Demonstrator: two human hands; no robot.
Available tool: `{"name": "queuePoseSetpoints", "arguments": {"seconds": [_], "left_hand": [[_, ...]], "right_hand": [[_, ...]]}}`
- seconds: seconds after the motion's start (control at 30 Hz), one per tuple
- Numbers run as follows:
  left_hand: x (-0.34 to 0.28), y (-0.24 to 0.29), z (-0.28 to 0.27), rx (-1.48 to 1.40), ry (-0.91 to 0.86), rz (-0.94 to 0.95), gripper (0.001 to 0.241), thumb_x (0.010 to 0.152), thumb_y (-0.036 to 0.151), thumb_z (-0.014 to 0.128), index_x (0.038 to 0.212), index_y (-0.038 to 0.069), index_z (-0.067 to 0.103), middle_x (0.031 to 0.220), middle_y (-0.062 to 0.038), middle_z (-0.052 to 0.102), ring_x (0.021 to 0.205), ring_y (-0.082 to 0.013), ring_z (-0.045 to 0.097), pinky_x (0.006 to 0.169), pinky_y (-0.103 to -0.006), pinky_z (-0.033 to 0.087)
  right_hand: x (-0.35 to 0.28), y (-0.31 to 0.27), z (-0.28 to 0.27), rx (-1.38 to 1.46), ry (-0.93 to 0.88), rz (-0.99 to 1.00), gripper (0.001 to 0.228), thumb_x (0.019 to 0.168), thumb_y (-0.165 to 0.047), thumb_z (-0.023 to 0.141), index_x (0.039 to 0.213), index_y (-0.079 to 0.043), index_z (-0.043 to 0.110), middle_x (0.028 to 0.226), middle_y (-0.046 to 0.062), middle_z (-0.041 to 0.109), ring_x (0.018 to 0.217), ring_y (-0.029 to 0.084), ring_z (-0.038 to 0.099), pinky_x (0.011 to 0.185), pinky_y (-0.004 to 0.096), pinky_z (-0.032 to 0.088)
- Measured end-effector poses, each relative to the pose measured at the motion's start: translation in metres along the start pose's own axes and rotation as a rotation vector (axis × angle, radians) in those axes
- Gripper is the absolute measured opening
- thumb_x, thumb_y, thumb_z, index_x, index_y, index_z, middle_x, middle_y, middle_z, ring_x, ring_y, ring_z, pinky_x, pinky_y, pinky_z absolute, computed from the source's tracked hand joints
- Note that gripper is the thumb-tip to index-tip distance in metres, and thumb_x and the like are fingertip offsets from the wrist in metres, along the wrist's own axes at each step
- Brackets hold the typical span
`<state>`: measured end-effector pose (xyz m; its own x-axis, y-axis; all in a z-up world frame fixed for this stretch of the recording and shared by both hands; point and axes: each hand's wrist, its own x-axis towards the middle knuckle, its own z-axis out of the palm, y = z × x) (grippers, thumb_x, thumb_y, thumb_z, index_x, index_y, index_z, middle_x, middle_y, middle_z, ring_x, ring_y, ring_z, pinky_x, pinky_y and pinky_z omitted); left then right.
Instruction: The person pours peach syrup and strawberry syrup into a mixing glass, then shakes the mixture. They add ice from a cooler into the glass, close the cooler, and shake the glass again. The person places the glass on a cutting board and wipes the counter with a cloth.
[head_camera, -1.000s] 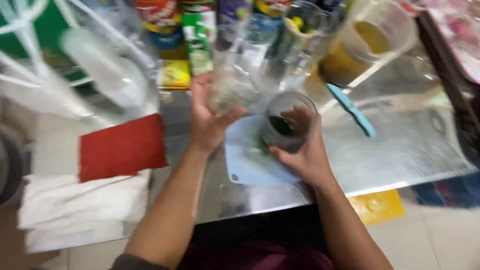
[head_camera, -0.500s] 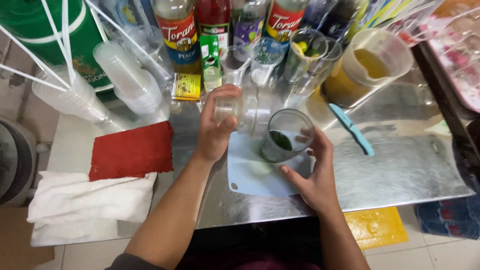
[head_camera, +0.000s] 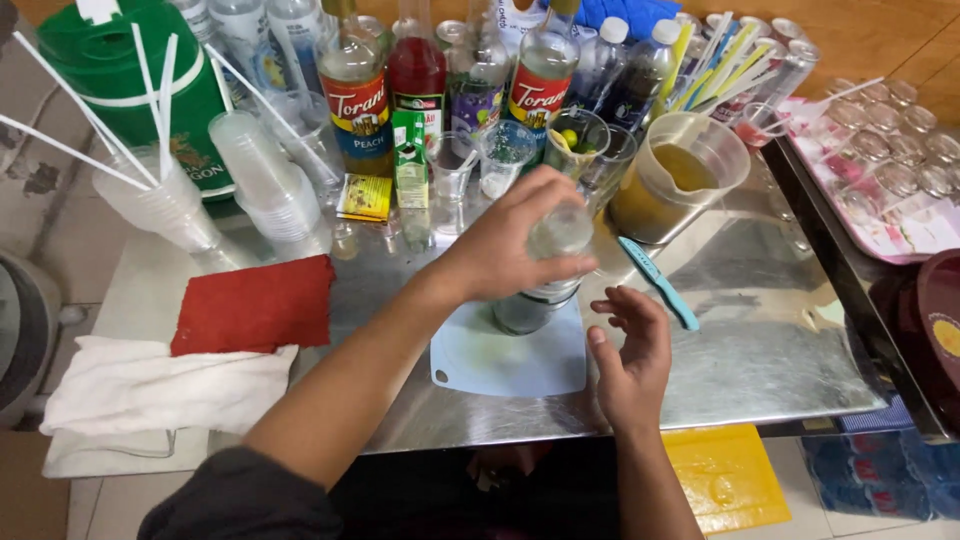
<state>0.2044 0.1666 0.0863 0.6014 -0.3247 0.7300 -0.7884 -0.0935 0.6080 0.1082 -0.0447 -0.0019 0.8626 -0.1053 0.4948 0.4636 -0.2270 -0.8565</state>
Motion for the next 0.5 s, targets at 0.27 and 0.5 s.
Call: {"name": "queuePoseSetpoints", "arguments": {"seconds": [0.27, 0.5], "left_hand": [[0.002, 0.002, 0.003, -0.141, -0.169, -0.199, 0.049, 0.085, 0.045, 0.081, 0.115, 0.01, 0.066, 0.116, -0.01, 0.065, 0.116, -0.0324, 0.065, 0.105, -0.0518, 0.048], [-0.019, -0.012, -0.001, -0.215, -0.167, -0.272, 0.055, 0.083, 0.047, 0.085, 0.121, 0.013, 0.067, 0.127, -0.007, 0.065, 0.128, -0.0285, 0.06, 0.112, -0.05, 0.043]], "right_hand": [[0.02, -0.013, 0.005, 0.103, 0.013, -0.149, 0.052, 0.095, -0.014, 0.069, 0.138, 0.002, 0.046, 0.127, 0.017, 0.056, 0.109, 0.029, 0.064, 0.093, 0.039, 0.046], [0.058, -0.052, 0.017, 0.11, -0.064, -0.255, 0.058, 0.096, -0.021, 0.071, 0.142, 0.002, 0.045, 0.132, 0.017, 0.051, 0.115, 0.028, 0.059, 0.096, 0.039, 0.044]]}}
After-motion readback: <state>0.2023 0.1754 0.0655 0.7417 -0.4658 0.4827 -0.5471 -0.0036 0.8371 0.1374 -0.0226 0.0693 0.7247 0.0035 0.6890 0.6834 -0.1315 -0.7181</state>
